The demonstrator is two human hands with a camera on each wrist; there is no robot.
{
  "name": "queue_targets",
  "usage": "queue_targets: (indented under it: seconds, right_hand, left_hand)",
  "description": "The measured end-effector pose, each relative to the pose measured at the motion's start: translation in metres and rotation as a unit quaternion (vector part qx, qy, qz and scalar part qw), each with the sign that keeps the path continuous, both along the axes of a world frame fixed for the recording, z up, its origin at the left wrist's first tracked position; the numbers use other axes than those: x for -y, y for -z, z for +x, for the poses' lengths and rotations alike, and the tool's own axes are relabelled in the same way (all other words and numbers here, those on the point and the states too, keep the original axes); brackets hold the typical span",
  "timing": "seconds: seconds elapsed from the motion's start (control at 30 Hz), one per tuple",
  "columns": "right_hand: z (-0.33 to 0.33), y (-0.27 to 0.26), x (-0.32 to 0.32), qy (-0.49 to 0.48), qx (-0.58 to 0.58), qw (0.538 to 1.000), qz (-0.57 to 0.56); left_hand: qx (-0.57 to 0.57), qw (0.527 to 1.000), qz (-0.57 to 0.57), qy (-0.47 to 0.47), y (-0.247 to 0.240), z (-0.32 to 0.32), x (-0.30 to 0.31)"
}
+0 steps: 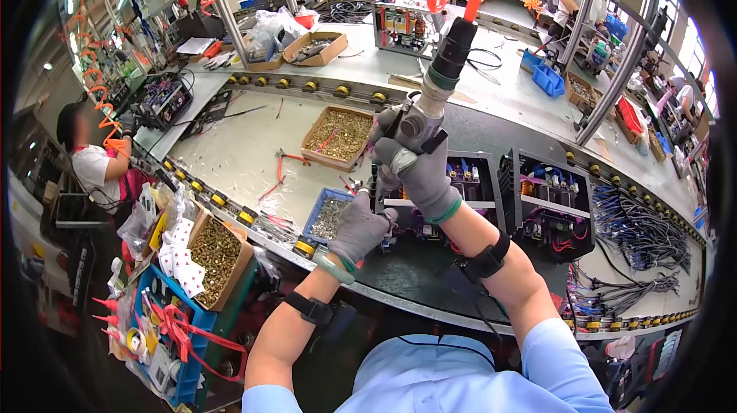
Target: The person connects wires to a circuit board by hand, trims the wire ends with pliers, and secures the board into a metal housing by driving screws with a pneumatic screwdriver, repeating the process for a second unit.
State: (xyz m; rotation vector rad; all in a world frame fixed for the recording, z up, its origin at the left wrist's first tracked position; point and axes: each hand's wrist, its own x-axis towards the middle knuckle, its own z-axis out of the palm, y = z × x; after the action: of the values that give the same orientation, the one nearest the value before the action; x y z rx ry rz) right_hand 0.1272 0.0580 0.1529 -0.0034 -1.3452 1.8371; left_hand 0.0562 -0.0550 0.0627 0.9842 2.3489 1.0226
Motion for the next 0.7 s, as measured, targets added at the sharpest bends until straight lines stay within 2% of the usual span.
queue_targets:
  seconds: [0.2, 0.3, 0.37, 0.47, 0.6, 0.7]
  right_hand:
    - [-0.002, -0.002, 0.009, 0.020, 0.027, 0.998, 0.047]
    - [-0.004, -0.008, 0.012, -0.011, 0.027, 0.996, 0.088]
    - [-0.009, -0.010, 0.012, -0.029, 0.050, 0.990, 0.127]
    - [-0.016, -0.013, 0.011, -0.009, 0.092, 0.983, 0.158]
    - [-0.017, -0.008, 0.005, -0.013, 0.124, 0.984, 0.129]
    - [-0.015, -0.005, 0.007, -0.020, 0.103, 0.987, 0.120]
  left_hand:
    - [0.016, 1.000, -0.002, -0.001, -0.010, 0.003, 0.001]
    - [-0.006, 1.000, -0.004, 0.006, -0.007, 0.004, 0.001]
    - [-0.067, 0.998, 0.001, 0.006, -0.006, 0.006, 0.001]
    - [-0.026, 1.000, -0.018, -0.002, -0.019, 0.009, 0.002]
    - [-0.040, 0.999, 0.007, 0.005, -0.005, 0.004, 0.001]
    - [-0.038, 0.999, -0.003, -0.001, -0.008, 0.007, 0.001]
